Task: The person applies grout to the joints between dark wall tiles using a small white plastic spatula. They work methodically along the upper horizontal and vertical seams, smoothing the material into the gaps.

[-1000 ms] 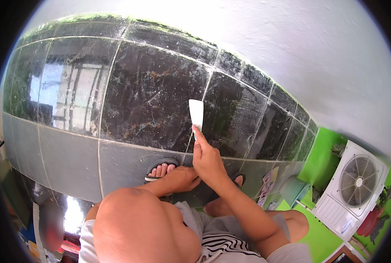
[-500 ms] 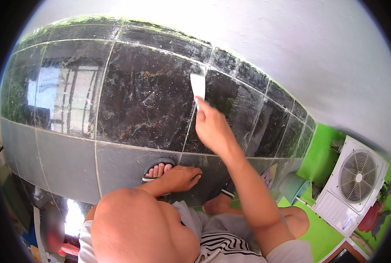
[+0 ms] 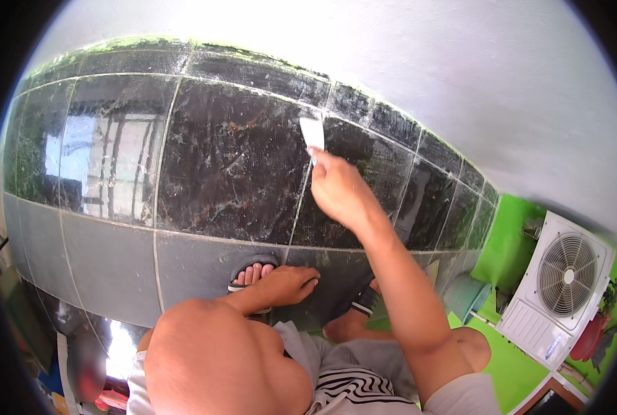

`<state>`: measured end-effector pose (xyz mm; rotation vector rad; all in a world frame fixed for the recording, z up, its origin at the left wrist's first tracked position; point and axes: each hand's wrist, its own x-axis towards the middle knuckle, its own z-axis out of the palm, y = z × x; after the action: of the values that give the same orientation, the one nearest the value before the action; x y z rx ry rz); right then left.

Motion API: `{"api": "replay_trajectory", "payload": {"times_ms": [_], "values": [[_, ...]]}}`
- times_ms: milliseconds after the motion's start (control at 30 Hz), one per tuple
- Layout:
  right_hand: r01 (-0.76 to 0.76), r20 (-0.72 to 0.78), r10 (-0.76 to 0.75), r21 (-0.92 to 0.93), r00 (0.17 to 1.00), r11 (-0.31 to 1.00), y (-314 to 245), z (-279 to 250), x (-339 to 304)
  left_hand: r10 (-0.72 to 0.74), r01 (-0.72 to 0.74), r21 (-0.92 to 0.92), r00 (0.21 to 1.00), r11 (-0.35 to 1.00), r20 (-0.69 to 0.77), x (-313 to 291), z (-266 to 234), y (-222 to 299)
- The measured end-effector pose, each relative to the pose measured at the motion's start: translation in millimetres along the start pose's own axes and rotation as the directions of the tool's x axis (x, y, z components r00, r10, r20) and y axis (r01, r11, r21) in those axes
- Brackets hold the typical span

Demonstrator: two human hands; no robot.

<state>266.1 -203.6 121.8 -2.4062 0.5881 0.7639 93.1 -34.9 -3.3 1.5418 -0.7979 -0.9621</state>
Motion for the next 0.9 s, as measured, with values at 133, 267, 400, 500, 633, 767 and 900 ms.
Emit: {"api": "replay_trajectory", "payload": {"times_ms": [133,267,400,500,633,767,900], "values": [[0.003,-0.023,-0.002,0.039,1.0,0.999,5.4,3.2,2.9,0.008,-0.008,0.005,1.0,1.0,-0.018,-0.9,1.1,-0.3],[-0.032,-0.017,0.033,0.028,0.999,0.999,-7.9,-13.6,11.6,-0.073,0.083,-0.131,0.994,0.988,0.079,5.0,-22.7,23.6],[-0.05,0.011,0.05,-0.024,0.999,0.998,-4.2,5.5,-7.9,-0.034,0.034,-0.043,0.999,0.998,-0.001,-1.6,-13.5,12.3],[-0.047,-0.043,0.044,-0.068,0.998,0.997,6.4,9.0,3.5,-0.013,0.013,-0.047,1.0,0.999,-0.015,1.0,-5.6,9.3],[-0.006,-0.051,-0.009,-0.28,0.999,0.96,15.5,-3.8,0.1,-0.035,0.034,-0.054,0.999,0.998,-0.025,-3.2,-7.7,8.3],[-0.14,-0.193,0.08,-0.32,0.978,0.937,58.0,-5.1,-3.3,-0.017,0.016,-0.027,0.998,1.0,-0.068,-3.0,-2.3,8.0],[-0.062,-0.12,0.038,-0.207,0.992,0.976,60.5,-7.1,3.6,-0.022,0.021,-0.016,0.997,1.0,-0.071,-6.0,0.2,2.7]]}}
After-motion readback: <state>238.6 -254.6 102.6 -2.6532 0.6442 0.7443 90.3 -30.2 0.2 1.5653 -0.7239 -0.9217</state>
